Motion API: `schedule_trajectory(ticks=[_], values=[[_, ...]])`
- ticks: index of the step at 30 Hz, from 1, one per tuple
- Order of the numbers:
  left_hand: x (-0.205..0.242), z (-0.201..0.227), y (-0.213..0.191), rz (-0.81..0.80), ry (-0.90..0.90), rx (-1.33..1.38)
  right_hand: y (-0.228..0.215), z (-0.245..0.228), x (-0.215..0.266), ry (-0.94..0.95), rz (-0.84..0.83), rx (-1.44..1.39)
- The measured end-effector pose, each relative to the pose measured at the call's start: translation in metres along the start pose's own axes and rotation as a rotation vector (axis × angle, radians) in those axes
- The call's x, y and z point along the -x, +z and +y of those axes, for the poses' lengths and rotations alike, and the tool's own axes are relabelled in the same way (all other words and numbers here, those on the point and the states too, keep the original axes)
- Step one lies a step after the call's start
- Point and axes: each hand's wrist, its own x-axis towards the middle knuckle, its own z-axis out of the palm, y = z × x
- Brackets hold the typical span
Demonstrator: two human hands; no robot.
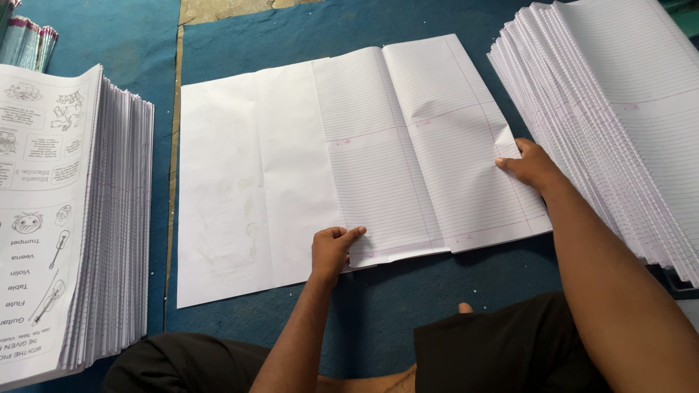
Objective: The person sits on a blue floor mat and assembles notebooks by inserting printed sheets into lined paper covers. They repeatedly fold the covers, insert the sheets, and place the completed units into a growing stack.
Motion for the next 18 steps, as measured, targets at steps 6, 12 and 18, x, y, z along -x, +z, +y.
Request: schedule_trajectory(ticks=[6,12,18], values=[[0.0005,0.0014,0.0005,0.009,-0.013,-0.015,-0.0013,-0.0058,0.0011,0.019,-0.006,0.003],[0.0003,0.0006,0.0004,0.014,-0.002,-0.016,0.0013,-0.0087,-0.0008,0.044,-0.002,0.001],[-0.0002,0.0002,0.0012,0.008,0.004,-0.023,0.0069,-0.0005,-0.0077,0.004,0.035,0.087]])
